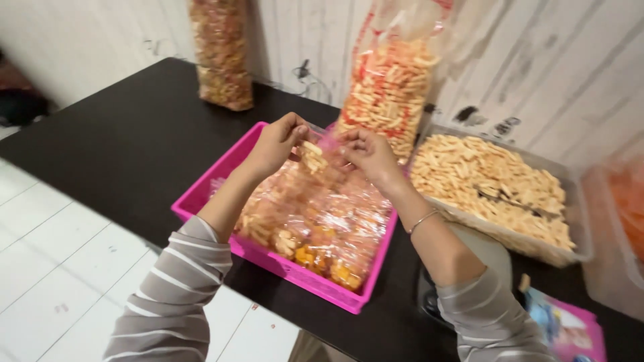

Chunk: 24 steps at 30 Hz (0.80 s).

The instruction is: Filling small plastic bags with puffed snacks, weighing them on a digital scale, and organizing the bags into a tray.

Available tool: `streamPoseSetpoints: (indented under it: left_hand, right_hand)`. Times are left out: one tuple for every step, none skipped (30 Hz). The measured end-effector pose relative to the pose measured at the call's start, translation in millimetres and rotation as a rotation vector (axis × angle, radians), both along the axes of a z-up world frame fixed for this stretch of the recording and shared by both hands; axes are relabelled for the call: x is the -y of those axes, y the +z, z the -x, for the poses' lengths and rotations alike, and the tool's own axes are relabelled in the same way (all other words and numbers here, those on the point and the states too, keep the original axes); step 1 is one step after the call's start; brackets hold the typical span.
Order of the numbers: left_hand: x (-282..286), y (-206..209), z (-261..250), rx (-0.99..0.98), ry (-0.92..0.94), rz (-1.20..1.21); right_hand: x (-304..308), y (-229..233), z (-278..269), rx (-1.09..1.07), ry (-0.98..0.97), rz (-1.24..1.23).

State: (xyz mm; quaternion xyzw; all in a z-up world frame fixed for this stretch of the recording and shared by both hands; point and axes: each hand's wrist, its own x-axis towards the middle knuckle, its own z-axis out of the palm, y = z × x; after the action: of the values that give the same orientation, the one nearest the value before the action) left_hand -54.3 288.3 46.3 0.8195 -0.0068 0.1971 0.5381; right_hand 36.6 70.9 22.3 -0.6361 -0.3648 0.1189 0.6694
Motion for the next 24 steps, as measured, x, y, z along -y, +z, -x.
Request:
streamPoseSetpoints:
  left_hand:
    - [-11,1,4,-0.002,0.016,0.002]
    - [-20,2,9,-0.016,0.041,-0.009]
    - [-30,3,13,-0.031,0.065,-0.019]
    - [-36,8,22,-0.033,0.078,-0.018]
    - [-41,13,31,-0.056,0.099,-0.032]
    - [-46,18,39,-0.079,0.116,-0.046]
    - [-54,18,43,-0.081,0.127,-0.045]
    - [-61,17,48,-0.097,0.145,-0.069]
    - [-68,16,52,-0.112,0.163,-0.093]
    - [-73,17,54,-0.114,0.169,-0.094]
    - [-78,17,57,-0.126,0.178,-0.115]
    - [-82,18,58,-0.136,0.186,-0.136]
    - [-85,17,59,-0.136,0.19,-0.137]
    - [-87,16,58,-0.131,0.202,-0.136]
    - [-90,16,58,-0.126,0.215,-0.135]
    - [-94,13,55,-0.125,0.215,-0.136]
    - [-99,11,52,-0.119,0.225,-0.135]
    - [-103,8,48,-0.115,0.235,-0.132]
    - [-104,7,46,-0.115,0.234,-0.131]
    - [-105,6,44,-0.103,0.249,-0.141]
    - [-107,5,43,-0.092,0.265,-0.15]
    - [-108,2,39,-0.093,0.265,-0.149]
    - [-110,0,35,-0.065,0.279,-0.175]
    - [-111,-3,30,-0.037,0.292,-0.2]
  right_hand:
    - [-14,-1,2,-0.002,0.016,0.002]
    - [-26,-2,4,-0.033,0.047,-0.02]
    - [-39,-4,7,-0.065,0.077,-0.042]
    - [-47,-1,14,-0.067,0.09,-0.04]
    - [-55,3,20,-0.085,0.103,-0.03]
    - [-62,6,27,-0.102,0.114,-0.021]
    - [-73,1,26,-0.104,0.124,-0.02]
    - [-83,-4,25,-0.105,0.136,-0.027]
    - [-92,-10,25,-0.105,0.147,-0.033]
    - [-98,-9,27,-0.107,0.153,-0.034]
    - [-103,-8,29,-0.11,0.159,-0.04]
    - [-107,-6,30,-0.11,0.163,-0.045]
    - [-111,-5,33,-0.111,0.167,-0.046]
    - [-114,-4,34,-0.112,0.154,-0.035]
    - [-117,-2,36,-0.114,0.14,-0.024]
    - [-120,-3,33,-0.113,0.14,-0.025]
    - [-124,-4,29,-0.112,0.13,-0.021]
    - [-127,-5,26,-0.112,0.119,-0.016]
    - [-130,-5,23,-0.111,0.119,-0.016]
    - [-135,-7,20,-0.108,0.088,-0.012]
    - [-139,-8,17,-0.105,0.057,-0.008]
    - [-143,-11,10,-0.105,0.057,-0.007]
    - [-147,-14,3,-0.088,0.038,-0.006]
    - [-150,-16,-4,-0.071,0.016,-0.006]
